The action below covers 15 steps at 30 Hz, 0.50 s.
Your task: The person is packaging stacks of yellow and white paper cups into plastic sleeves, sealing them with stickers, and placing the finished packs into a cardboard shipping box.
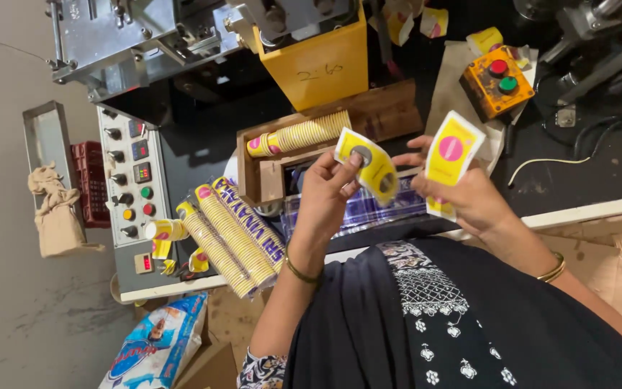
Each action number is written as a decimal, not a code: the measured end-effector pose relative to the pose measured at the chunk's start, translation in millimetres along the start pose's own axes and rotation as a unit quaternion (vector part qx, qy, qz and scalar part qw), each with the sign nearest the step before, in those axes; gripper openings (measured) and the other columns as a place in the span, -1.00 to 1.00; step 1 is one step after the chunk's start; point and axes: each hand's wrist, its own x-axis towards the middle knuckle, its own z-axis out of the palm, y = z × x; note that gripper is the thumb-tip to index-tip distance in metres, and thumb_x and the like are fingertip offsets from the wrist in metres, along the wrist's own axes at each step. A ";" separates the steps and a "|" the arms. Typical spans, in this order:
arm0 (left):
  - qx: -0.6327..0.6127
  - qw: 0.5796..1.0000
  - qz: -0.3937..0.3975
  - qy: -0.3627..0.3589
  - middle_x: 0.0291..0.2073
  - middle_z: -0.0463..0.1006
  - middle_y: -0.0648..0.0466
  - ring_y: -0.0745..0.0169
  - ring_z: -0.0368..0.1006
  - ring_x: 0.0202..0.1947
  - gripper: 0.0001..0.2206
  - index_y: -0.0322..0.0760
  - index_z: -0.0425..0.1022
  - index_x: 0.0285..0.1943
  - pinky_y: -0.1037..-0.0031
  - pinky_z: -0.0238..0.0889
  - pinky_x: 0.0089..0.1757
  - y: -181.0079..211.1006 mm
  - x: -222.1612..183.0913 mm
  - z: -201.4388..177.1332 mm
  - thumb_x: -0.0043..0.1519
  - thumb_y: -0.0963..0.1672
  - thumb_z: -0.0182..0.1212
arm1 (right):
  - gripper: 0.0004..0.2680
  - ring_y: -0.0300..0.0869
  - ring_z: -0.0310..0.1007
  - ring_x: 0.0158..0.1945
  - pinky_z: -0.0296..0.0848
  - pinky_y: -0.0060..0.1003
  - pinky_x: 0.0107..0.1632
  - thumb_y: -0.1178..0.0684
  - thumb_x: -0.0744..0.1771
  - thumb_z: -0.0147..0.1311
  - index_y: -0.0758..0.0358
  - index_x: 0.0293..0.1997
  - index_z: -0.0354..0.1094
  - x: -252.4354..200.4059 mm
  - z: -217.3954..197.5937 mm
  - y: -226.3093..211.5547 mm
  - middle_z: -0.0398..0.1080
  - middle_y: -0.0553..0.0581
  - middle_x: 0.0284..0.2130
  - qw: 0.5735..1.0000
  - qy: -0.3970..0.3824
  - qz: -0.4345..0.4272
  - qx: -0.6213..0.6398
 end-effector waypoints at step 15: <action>0.447 0.870 0.174 -0.111 -0.24 0.69 0.04 0.35 0.59 -0.25 -0.80 -0.38 0.62 -0.11 0.52 0.45 -0.16 69.3 -64.2 21.9 0.15 -0.16 0.44 | -0.54 -0.46 0.18 -0.38 0.32 -0.56 -0.27 0.33 0.18 0.25 0.23 0.20 0.30 -32.8 59.7 -3.0 0.34 -0.17 -0.28 0.980 0.015 -0.078 -0.183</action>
